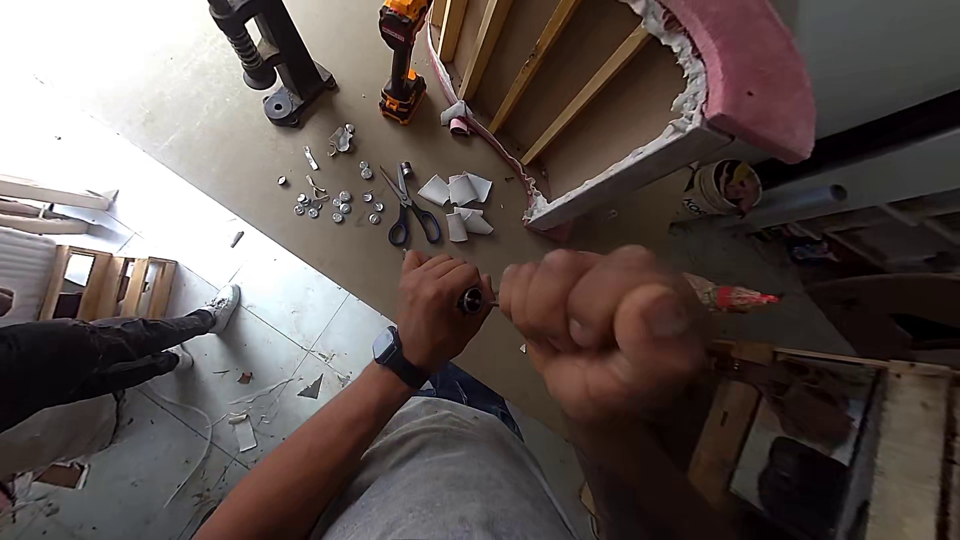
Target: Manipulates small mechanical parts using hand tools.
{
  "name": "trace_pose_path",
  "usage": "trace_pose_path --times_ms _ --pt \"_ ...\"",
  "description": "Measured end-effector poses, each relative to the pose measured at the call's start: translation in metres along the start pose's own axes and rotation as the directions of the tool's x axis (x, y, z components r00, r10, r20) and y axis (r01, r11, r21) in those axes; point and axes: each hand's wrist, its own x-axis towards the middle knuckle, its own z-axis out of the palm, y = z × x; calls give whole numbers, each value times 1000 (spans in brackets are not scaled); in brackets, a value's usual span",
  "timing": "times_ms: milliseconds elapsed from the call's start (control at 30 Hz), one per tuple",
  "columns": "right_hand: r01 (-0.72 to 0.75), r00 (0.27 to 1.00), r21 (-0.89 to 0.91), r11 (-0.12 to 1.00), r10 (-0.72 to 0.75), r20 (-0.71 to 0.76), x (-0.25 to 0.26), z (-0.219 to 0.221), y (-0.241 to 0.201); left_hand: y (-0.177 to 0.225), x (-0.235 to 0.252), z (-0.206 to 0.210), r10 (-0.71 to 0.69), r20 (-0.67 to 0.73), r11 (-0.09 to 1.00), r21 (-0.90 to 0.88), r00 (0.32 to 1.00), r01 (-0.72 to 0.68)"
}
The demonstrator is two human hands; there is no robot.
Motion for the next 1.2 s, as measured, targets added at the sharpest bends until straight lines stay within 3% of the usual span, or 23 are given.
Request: trace_pose_path --times_ms 100,200,367,533,700,800,867,967,1100,1200 --pt "-41 999 -5 999 41 -23 -1 2 -7 2 0 1 2 11 1000 -11 1000 -2" --pt "40 999 18 999 -40 22 4 5 -36 4 3 -2 3 17 1000 -23 1000 -2" --pt "-31 999 -54 998 32 13 -4 0 -5 16 9 -3 19 56 995 -98 998 -14" --pt "97 986 -24 995 -93 141 14 -5 -58 2 11 0 -13 73 1000 7 997 12" --pt "43 998 -7 999 -42 37 7 1 -34 9 16 -6 25 81 1000 -6 996 -25" --pt "66 992 -18 998 -63 111 10 -1 -55 14 15 -7 29 81 1000 2 996 -29" --pt "45 995 -122 992 -34 92 -2 -5 -33 22 13 -8 27 94 1000 1 995 -28" --pt "-65 998 -124 990 63 -18 -14 -9 -3 33 11 -2 16 139 999 -49 990 -9" --pt "55 998 -52 997 -56 -18 -1 -12 -53 25 7 2 31 162 999 -16 986 -29" --pt "90 993 -8 996 -90 -72 5 -16 -61 21 10 1 30 139 996 -88 990 -18"
